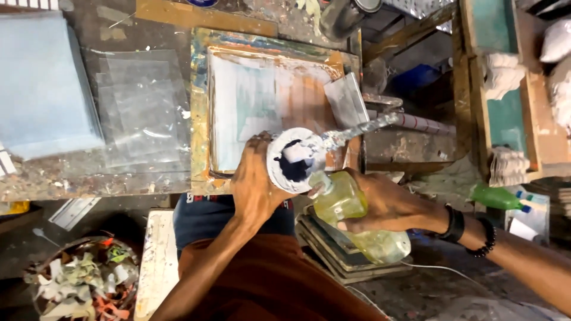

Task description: Applying ink to a screen printing mesh using a squeegee and preparing ink mixtures.

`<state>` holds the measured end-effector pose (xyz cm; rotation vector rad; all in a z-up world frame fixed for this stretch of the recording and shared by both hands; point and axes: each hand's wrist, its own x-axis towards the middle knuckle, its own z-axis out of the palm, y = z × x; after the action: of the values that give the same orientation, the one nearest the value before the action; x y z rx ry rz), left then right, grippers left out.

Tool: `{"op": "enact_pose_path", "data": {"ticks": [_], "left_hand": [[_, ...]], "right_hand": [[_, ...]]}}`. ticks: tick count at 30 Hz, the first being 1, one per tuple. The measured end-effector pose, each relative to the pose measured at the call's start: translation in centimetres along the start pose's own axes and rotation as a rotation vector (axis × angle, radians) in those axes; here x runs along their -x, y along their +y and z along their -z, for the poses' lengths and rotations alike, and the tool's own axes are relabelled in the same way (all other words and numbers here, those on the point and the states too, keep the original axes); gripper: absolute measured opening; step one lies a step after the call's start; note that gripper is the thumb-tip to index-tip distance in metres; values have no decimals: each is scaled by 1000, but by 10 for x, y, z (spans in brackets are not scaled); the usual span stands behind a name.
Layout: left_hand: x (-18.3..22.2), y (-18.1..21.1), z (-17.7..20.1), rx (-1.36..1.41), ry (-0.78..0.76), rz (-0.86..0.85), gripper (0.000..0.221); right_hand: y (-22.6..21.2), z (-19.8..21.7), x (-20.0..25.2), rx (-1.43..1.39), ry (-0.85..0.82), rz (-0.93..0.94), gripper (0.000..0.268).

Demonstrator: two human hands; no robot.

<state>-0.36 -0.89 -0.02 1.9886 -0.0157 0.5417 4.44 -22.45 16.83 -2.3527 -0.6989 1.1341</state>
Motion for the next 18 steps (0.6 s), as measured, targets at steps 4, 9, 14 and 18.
{"op": "enact_pose_path", "data": {"ticks": [4, 9, 14, 18], "left_hand": [[1, 1, 1, 33, 12, -57, 104], [3, -6, 2, 33, -32, -39, 101], [6, -14, 0, 16, -116, -36, 106], [3, -16, 1, 18, -97, -53, 105]], "right_hand": [[-1, 3, -4, -2, -71, -97, 73], [2, 7, -13, -83, -131, -130, 68], [-6, 11, -22, -26, -152, -310, 64], [-14, 19, -29, 52, -169, -358, 67]]}}
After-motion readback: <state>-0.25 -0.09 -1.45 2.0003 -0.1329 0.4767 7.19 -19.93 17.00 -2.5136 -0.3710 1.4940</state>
